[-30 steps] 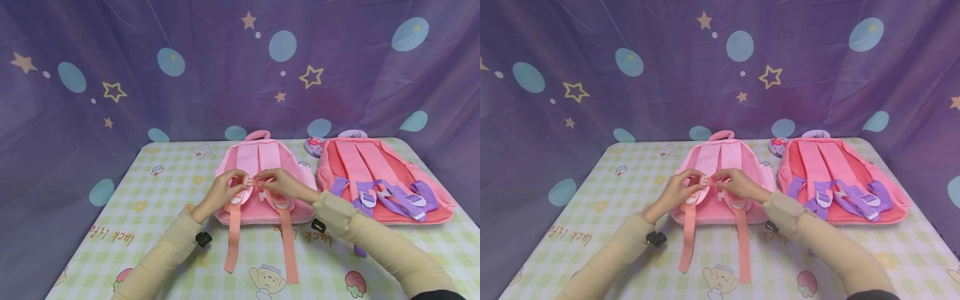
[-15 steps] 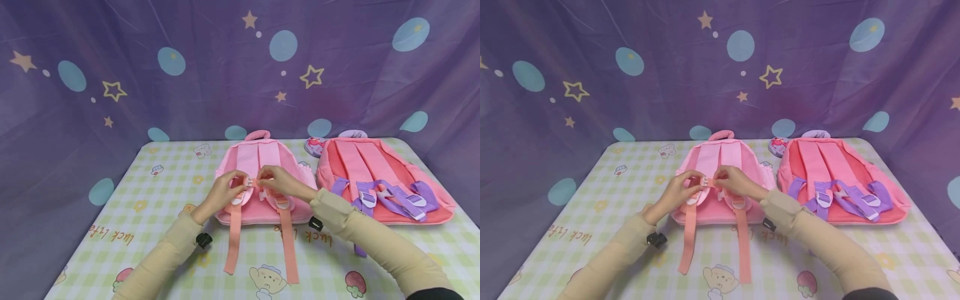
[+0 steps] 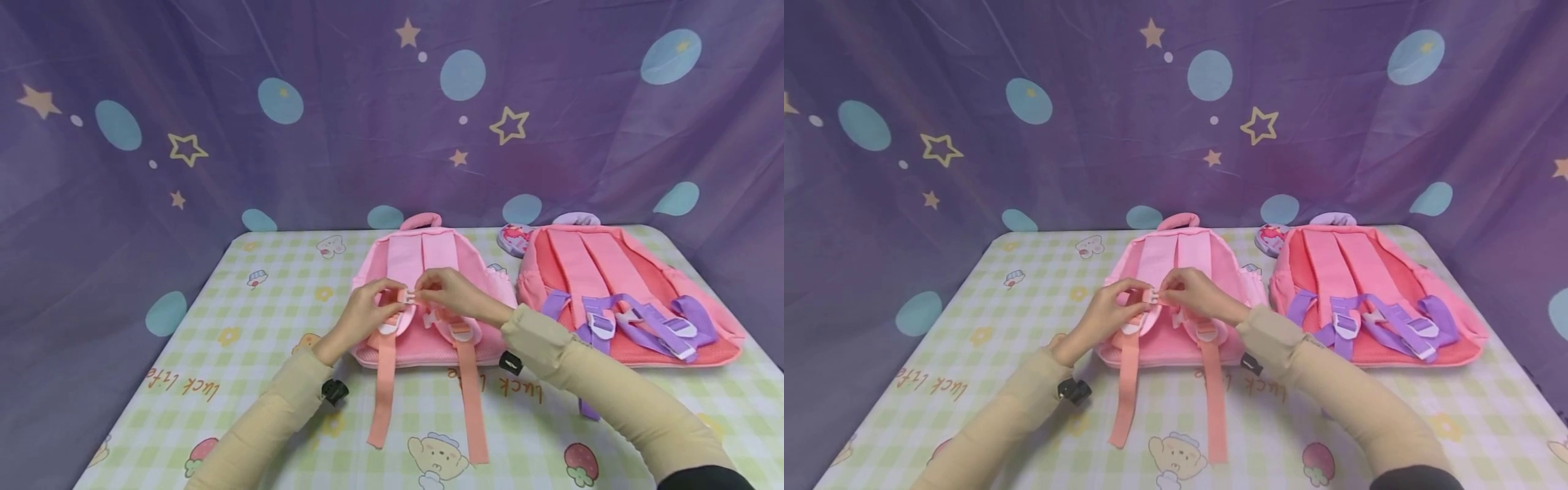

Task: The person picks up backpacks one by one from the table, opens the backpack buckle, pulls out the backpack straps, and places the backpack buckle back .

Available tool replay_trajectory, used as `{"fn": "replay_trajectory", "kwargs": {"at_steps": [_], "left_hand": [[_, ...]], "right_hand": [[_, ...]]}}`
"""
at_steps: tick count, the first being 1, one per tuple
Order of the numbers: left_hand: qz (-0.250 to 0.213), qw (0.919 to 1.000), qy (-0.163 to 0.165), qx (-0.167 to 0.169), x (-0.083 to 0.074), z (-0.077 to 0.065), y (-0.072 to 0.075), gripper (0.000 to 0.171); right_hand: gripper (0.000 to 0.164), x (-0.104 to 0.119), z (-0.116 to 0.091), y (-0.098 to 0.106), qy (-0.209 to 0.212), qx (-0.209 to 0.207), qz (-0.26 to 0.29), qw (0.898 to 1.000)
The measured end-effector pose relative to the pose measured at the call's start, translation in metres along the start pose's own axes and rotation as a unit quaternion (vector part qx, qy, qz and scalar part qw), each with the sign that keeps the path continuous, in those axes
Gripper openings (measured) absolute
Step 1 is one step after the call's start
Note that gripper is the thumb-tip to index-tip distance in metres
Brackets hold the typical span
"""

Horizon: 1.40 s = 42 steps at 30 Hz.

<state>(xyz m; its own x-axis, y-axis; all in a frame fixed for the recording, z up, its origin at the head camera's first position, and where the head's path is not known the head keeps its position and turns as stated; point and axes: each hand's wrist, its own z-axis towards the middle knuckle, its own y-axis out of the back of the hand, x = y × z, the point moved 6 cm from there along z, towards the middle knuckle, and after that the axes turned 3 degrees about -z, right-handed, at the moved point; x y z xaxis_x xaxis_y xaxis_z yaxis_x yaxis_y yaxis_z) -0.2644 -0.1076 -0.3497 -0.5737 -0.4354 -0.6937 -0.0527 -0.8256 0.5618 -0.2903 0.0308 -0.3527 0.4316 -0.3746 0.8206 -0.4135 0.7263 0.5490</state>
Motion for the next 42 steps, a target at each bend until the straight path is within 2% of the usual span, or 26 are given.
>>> {"fn": "replay_trajectory", "kwargs": {"at_steps": [4, 7, 13, 23, 35, 42], "left_hand": [[0.006, 0.9999, -0.015, -0.004, 0.0, 0.0, 0.0, 0.023], [0.01, 0.9996, -0.024, -0.008, 0.0, -0.001, 0.001, 0.023], [0.01, 0.9997, -0.017, -0.015, -0.001, -0.002, 0.003, 0.022], [-0.001, 0.9999, 0.013, -0.008, 0.003, -0.002, 0.002, 0.022], [-0.008, 0.9999, 0.005, -0.008, 0.003, -0.002, 0.0, 0.022], [-0.003, 0.9999, -0.003, -0.01, 0.003, -0.002, 0.0, 0.02]], "right_hand": [[0.009, 0.0, 0.001, 0.001, -0.012, -0.002, -0.011, 1.0], [0.012, -0.002, 0.0, 0.002, -0.024, 0.013, -0.017, 0.999], [0.015, -0.005, -0.003, 0.003, -0.034, 0.037, -0.007, 0.999], [0.014, 0.001, -0.003, 0.003, -0.014, 0.018, -0.03, 0.999], [0.014, 0.004, -0.003, 0.002, -0.005, 0.008, -0.03, 1.0], [0.016, 0.002, -0.004, 0.004, -0.019, 0.006, -0.026, 0.999]]}}
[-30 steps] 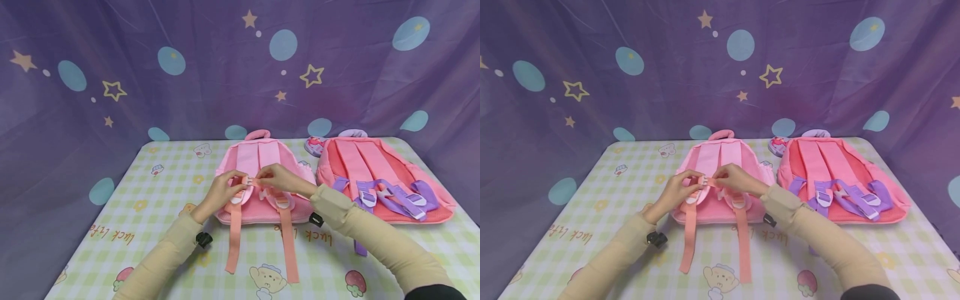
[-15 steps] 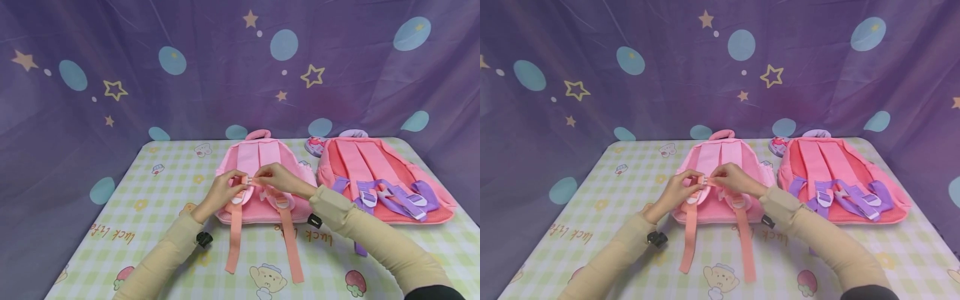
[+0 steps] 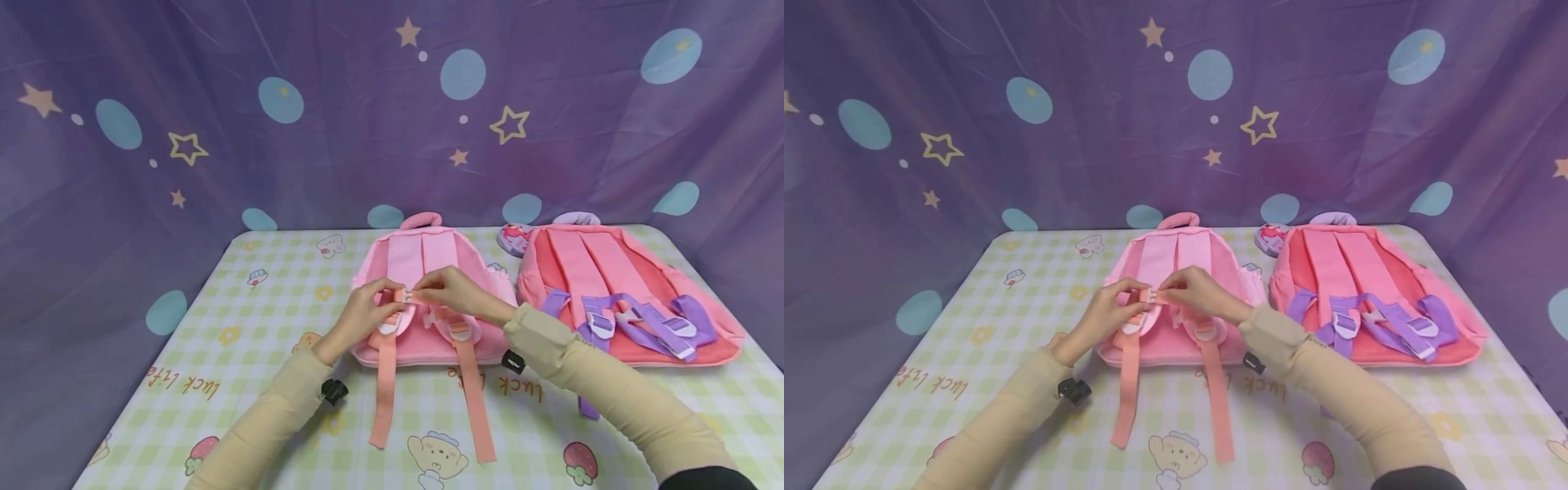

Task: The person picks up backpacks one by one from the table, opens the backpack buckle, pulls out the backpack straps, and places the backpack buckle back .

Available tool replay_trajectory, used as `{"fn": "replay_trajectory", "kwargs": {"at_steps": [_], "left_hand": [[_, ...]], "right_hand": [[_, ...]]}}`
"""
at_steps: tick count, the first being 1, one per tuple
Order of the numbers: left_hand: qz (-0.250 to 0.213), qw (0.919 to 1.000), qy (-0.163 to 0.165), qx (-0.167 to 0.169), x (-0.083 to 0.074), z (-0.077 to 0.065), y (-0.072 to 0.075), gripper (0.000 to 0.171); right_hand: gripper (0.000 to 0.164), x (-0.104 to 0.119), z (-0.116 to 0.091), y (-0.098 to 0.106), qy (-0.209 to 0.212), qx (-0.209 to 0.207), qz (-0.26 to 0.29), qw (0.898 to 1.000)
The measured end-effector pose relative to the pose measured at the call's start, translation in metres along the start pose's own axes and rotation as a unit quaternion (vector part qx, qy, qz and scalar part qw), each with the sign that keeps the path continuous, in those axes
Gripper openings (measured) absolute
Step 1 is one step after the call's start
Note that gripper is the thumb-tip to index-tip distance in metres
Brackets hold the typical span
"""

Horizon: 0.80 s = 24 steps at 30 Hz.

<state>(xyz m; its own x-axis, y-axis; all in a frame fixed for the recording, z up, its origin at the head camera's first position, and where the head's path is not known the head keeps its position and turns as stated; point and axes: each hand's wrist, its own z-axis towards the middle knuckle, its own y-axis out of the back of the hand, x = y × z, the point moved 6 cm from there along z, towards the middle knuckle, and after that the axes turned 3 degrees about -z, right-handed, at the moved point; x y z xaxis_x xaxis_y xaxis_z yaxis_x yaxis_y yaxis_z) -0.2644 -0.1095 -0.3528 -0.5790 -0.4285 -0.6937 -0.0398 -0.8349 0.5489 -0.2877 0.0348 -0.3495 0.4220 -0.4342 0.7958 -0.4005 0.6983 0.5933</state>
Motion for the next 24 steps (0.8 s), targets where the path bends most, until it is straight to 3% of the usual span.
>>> {"fn": "replay_trajectory", "kwargs": {"at_steps": [14, 24], "left_hand": [[0.002, 1.0, 0.004, 0.002, 0.0025, -0.0015, -0.0008, 0.021], [-0.003, 0.9997, 0.023, 0.011, 0.0047, -0.0011, -0.0043, 0.024]], "right_hand": [[0.014, -0.0094, -0.0025, 0.0041, -0.007, -0.01, -0.019, 1.0], [0.015, -0.0079, 0.0013, 0.0003, 0.004, -0.01, 0.008, 1.0]]}}
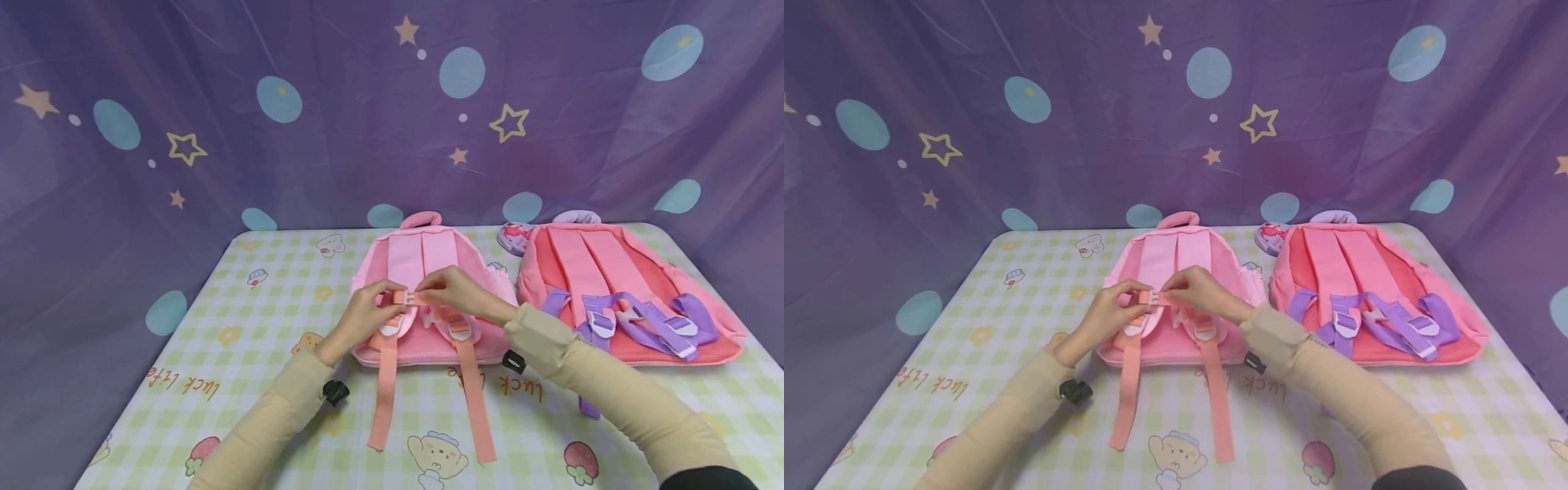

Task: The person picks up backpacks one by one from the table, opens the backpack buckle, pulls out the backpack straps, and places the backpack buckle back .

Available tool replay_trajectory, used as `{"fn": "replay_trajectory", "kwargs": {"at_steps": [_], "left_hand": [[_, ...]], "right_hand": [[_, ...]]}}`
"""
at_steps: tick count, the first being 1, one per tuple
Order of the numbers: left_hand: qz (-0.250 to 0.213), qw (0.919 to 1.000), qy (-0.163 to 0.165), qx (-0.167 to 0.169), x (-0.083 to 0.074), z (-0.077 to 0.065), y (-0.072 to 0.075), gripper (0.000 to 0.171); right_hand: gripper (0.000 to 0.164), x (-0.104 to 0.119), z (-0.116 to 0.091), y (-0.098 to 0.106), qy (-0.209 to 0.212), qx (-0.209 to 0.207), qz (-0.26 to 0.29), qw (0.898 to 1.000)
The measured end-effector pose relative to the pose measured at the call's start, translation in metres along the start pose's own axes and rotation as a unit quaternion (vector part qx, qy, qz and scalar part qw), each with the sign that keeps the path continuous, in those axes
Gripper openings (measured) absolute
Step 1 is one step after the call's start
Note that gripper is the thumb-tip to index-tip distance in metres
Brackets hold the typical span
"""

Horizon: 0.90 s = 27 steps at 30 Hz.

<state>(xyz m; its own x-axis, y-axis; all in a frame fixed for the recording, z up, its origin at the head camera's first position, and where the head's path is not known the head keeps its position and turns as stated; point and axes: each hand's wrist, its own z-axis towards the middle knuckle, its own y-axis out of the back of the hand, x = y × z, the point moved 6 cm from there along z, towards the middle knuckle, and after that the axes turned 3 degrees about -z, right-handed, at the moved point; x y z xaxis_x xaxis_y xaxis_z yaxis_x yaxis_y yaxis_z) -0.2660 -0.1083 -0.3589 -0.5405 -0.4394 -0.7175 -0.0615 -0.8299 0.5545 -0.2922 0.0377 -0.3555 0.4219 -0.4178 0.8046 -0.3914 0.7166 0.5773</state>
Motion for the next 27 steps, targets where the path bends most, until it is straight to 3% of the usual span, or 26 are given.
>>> {"fn": "replay_trajectory", "kwargs": {"at_steps": [12, 20, 27], "left_hand": [[0.028, 0.9992, -0.028, 0.0, -0.0053, 0.001, -0.0011, 0.025], [0.021, 0.9994, -0.026, -0.006, -0.0041, 0.0002, -0.0006, 0.022], [0.022, 0.9992, -0.033, -0.009, -0.0056, 0.0002, -0.0002, 0.02]], "right_hand": [[0.017, 0.0004, -0.0001, -0.0004, 0.005, 0.005, -0.001, 1.0], [0.016, -0.0037, -0.0046, 0.0035, -0.017, 0.013, -0.02, 1.0], [0.017, -0.0071, -0.0082, 0.0084, -0.01, 0.012, -0.043, 0.999]]}}
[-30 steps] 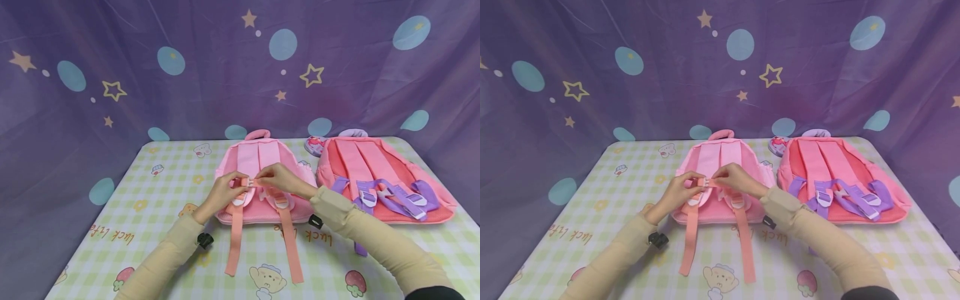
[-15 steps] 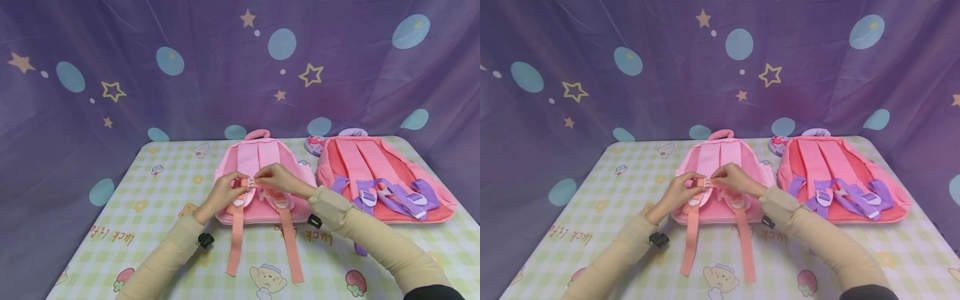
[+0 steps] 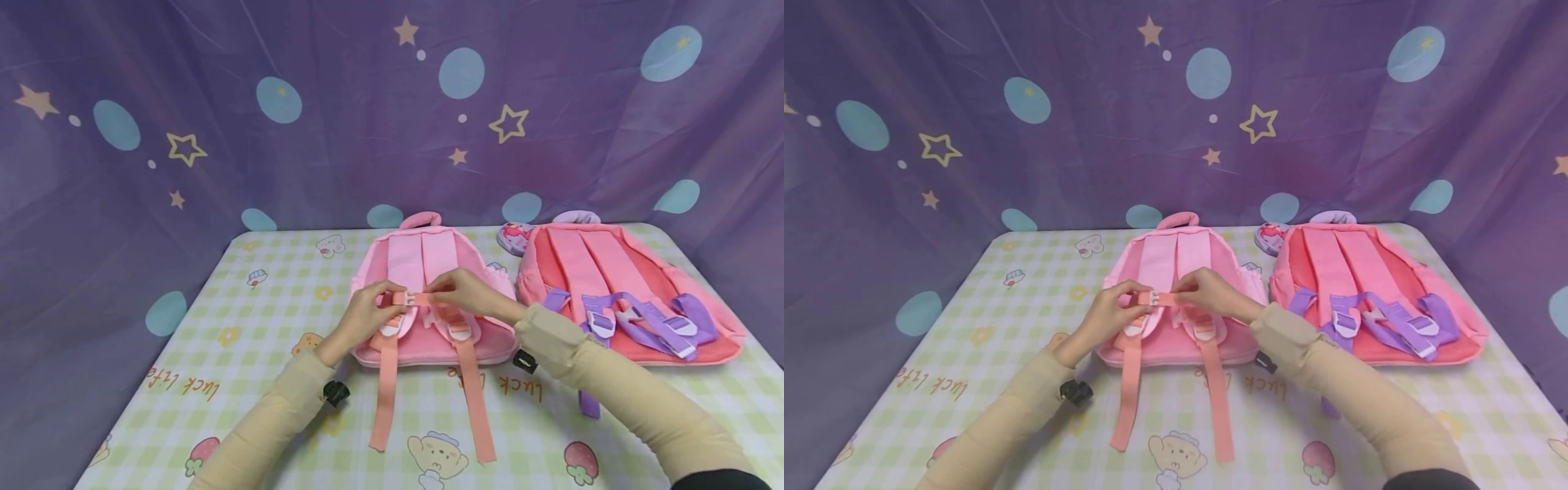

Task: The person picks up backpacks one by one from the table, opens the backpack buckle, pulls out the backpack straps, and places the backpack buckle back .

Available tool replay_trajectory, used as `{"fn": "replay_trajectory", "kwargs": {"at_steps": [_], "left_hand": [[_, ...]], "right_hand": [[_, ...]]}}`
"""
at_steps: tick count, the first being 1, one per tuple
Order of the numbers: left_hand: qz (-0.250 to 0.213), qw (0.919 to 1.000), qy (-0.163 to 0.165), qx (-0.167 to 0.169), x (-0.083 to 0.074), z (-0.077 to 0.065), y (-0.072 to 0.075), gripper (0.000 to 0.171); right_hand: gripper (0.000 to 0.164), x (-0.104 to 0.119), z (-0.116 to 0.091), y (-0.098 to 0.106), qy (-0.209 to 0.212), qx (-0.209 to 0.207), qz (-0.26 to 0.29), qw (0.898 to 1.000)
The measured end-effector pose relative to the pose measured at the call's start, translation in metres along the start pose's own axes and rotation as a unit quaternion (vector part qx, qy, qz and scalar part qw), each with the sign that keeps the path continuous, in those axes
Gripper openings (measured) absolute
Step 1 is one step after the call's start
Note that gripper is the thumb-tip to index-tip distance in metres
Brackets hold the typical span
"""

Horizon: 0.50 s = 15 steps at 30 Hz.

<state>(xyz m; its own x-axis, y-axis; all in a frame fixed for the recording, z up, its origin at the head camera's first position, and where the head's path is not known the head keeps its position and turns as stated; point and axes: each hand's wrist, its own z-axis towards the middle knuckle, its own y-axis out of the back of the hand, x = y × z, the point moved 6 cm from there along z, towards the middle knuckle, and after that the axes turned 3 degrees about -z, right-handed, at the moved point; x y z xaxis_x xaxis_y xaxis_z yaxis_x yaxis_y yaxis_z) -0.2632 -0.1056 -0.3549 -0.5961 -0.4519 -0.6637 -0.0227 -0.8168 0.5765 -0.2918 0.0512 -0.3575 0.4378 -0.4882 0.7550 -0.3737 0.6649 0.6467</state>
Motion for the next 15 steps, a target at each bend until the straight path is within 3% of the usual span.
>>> {"fn": "replay_trajectory", "kwargs": {"at_steps": [15], "left_hand": [[0.004, 0.9998, 0.021, 0.007, 0.0023, 0.0003, -0.0023, 0.024]], "right_hand": [[0.015, 0.0011, 0.0024, -0.0033, 0.004, -0.005, 0.02, 1.0]]}}
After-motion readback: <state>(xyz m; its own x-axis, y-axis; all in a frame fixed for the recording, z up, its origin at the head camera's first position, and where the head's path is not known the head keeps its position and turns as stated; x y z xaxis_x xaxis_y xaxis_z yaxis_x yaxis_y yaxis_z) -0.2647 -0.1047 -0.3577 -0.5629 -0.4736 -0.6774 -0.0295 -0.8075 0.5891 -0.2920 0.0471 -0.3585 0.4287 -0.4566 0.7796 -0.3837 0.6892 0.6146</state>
